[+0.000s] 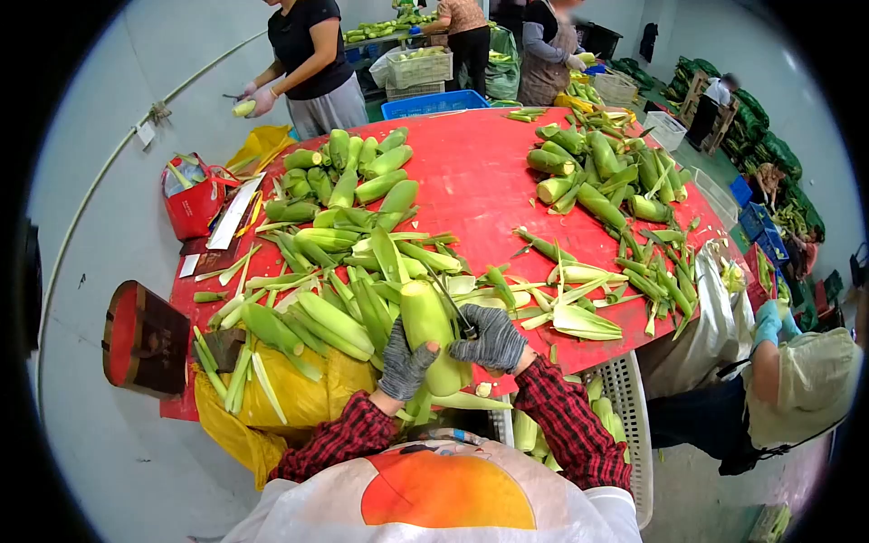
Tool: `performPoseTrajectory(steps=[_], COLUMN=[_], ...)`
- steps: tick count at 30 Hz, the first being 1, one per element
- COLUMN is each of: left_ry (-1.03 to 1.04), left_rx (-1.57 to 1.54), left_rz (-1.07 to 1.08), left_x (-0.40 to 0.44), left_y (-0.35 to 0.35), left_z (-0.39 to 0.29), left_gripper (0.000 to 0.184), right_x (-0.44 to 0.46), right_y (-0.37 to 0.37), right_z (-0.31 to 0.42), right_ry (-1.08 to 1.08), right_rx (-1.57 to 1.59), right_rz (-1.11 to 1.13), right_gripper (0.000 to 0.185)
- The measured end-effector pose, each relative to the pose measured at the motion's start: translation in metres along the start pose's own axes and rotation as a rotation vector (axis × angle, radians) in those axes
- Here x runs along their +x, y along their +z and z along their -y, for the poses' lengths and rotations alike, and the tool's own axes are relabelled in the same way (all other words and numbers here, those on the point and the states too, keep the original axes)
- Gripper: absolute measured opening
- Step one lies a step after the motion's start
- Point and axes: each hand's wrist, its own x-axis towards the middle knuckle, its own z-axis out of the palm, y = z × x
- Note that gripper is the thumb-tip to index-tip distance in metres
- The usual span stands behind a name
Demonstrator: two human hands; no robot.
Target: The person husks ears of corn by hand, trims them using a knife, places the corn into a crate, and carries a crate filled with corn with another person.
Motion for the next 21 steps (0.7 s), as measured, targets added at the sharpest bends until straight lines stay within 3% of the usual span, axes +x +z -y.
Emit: performPoseTrajectory(steps=[5,7,9,12,14,21], left_ry=[0.006,0.004,0.000,-0.108,-0.192,-0.486], left_rx=[0.026,-0.010,-0.047,-0.188,-0.186,-0.724], left_rz=[0.120,0.153,0.184,0.260,0.361,0.391], left_x=[0.003,0.005,0.006,0.005,0.004,0.004], left_y=[-0.012,-0.015,-0.017,-0.023,-0.029,-0.034], left_z=[-0.005,0.000,-0.004,-0.008,0.004,0.030], left_gripper=[0.073,0.074,0.075,0.071,0.079,0.074], right_x=[0.002,0.001,0.000,-0.002,-0.007,-0.005], right_y=[0.002,0.006,0.004,0.005,0.004,0.018], right_z=[-0.004,-0.006,-0.013,-0.013,-0.006,0.001], right_ry=[0.010,0.007,0.032,-0.032,0.377,0.351], right_rx=[-0.076,0.168,0.054,0.094,0.382,0.606], right_rz=[0.025,0.004,0.064,0.071,0.144,0.089], right_gripper=[0.036,0.046,0.052,0.039,0.032,0.028])
